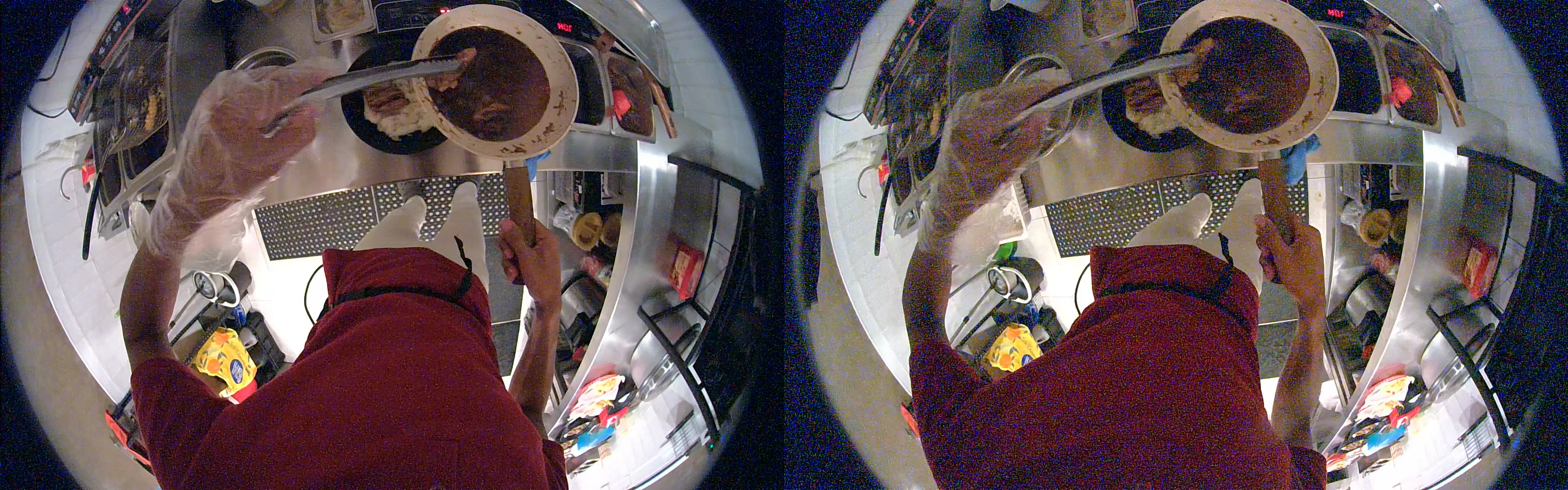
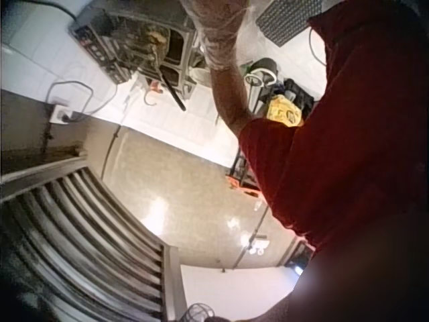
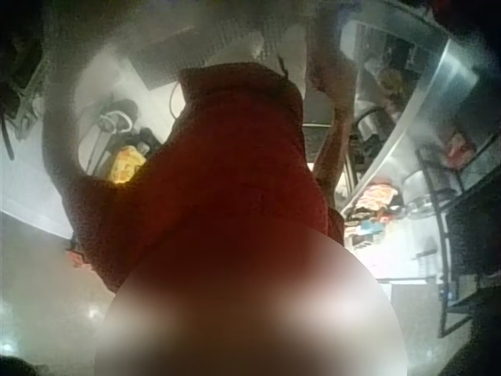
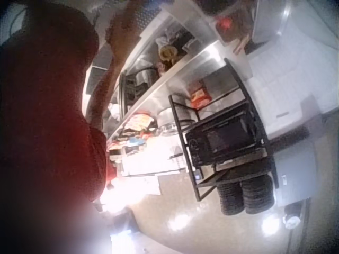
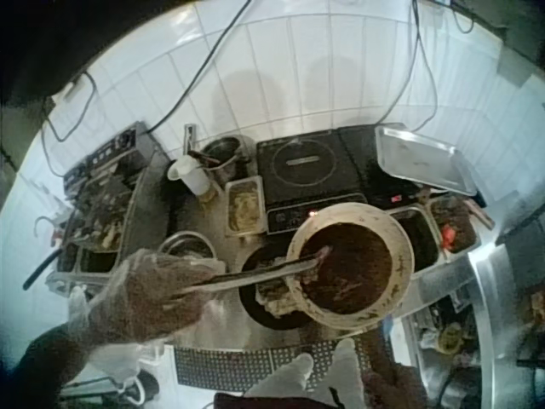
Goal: The person assembles a meal by placing cooked meat and sauce over rice, then adds a slice of cheese and sprinkles seasoning. The finished plate is placed on a tray with other prepared meals.
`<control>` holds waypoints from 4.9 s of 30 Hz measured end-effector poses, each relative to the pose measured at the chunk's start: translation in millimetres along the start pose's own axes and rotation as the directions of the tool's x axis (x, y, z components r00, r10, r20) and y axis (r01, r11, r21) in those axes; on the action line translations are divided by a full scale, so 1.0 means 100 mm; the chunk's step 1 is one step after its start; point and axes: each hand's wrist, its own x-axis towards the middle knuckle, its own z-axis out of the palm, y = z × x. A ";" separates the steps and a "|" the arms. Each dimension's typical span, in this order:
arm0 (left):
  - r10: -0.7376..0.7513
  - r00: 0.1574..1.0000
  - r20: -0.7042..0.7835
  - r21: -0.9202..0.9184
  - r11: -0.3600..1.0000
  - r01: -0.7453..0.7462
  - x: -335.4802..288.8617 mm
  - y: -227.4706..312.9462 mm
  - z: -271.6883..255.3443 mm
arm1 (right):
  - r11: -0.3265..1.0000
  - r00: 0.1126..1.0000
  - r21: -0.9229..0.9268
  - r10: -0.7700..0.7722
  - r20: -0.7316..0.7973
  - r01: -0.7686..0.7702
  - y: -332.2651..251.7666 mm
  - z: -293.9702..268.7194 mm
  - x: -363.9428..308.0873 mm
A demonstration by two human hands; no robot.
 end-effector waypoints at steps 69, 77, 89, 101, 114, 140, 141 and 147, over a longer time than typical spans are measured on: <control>0.022 0.994 -0.103 -0.026 0.999 -0.025 -0.20 -0.09 0.14 | 1.000 0.999 0.004 -0.029 -0.015 0.030 0.05 -0.05 0.07; 0.166 0.985 0.043 0.204 0.964 -0.171 -0.58 -0.29 0.73 | 0.997 0.995 0.035 -0.073 -0.069 0.076 0.04 -0.12 0.10; 0.134 0.982 0.135 0.073 0.987 -0.145 -0.55 -0.31 0.95 | 0.997 0.995 0.043 -0.056 -0.083 0.060 0.05 -0.07 0.05; 0.143 0.988 -0.060 0.166 0.977 -0.131 -0.27 0.10 0.26 | 0.999 0.997 0.015 -0.047 -0.056 0.048 -0.03 0.01 0.04; 0.192 0.973 0.126 0.050 0.979 -0.200 0.02 0.20 0.51 | 0.998 0.999 -0.051 -0.034 -0.018 0.033 -0.14 0.11 -0.02; 0.114 0.992 0.051 -0.060 0.992 -0.111 -0.53 -0.26 0.77 | 0.999 0.997 0.016 -0.047 -0.060 0.048 0.03 -0.14 0.12; 0.141 0.990 0.024 -0.078 0.987 -0.139 -0.56 -0.30 0.87 | 0.999 0.997 0.017 -0.047 -0.061 0.048 0.02 -0.13 0.11; -0.035 0.953 0.302 0.010 0.999 0.034 -0.49 -0.26 0.93 | 0.997 0.995 -0.024 -0.077 -0.068 0.075 0.02 -0.12 0.11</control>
